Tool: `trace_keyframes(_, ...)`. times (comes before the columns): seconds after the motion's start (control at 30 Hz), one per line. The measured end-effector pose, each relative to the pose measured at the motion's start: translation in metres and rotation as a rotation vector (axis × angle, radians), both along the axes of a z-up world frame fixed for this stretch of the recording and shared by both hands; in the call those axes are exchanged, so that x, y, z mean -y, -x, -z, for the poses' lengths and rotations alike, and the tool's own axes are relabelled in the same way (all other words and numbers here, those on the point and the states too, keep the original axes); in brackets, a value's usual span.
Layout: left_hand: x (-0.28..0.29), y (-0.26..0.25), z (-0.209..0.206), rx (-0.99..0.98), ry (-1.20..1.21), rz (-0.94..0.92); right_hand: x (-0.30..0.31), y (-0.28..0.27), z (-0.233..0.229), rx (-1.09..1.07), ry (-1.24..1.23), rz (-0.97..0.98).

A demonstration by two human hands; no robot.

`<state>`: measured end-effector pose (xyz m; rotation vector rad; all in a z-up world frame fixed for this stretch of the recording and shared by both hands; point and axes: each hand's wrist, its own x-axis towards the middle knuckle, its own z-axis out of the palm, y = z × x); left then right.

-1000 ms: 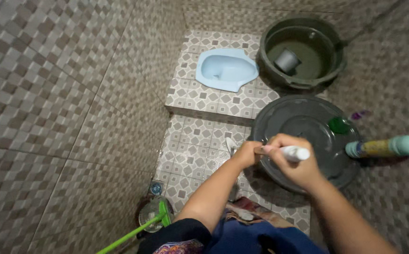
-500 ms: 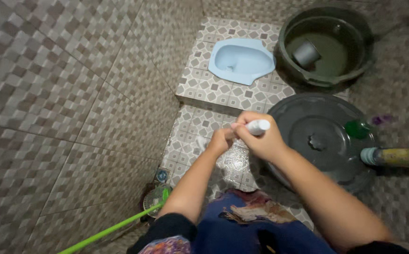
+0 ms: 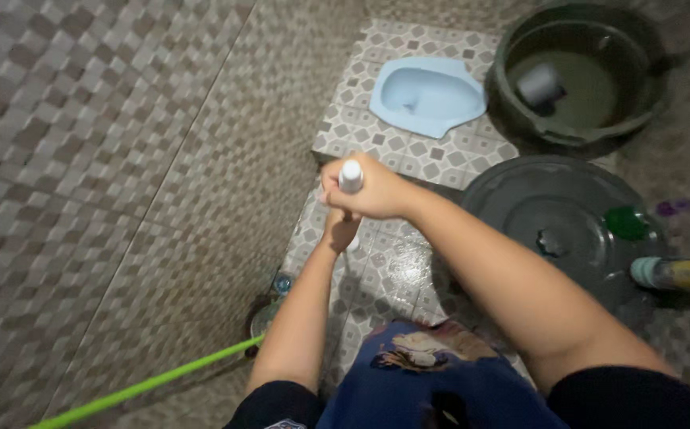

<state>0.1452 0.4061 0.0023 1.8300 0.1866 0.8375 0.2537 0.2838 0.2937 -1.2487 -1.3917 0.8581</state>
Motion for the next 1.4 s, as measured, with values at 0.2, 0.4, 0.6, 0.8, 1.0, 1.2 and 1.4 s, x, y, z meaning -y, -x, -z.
trace_keyframes(0.2,-0.022,0.047,0.056,-0.773,-0.143,-0.292,-0.015,0.026,-0.01,-0.101,0.138,0.007)
trace_keyframes(0.4,-0.039,0.038,0.05,0.256,0.535,-0.015,-0.032,0.07,0.023,0.133,-0.026,-0.06)
trace_keyframes(0.6,-0.07,0.064,0.051,0.199,0.452,-0.254,-0.076,0.093,0.024,0.027,-0.055,-0.109)
trace_keyframes(0.8,-0.074,0.15,0.075,-0.881,-0.06,-0.376,-0.09,0.108,0.007,0.026,0.081,-0.08)
trace_keyframes(1.0,-0.021,0.082,0.007,-0.219,0.302,-0.107,-0.044,0.091,-0.022,0.048,0.201,0.072)
trace_keyframes(1.2,0.013,-0.005,-0.025,0.124,0.518,0.324,0.004,0.055,-0.028,0.317,0.066,0.228)
trace_keyframes(1.4,0.078,0.001,-0.012,-0.26,0.145,0.089,0.067,0.033,-0.035,0.18,0.146,0.093)
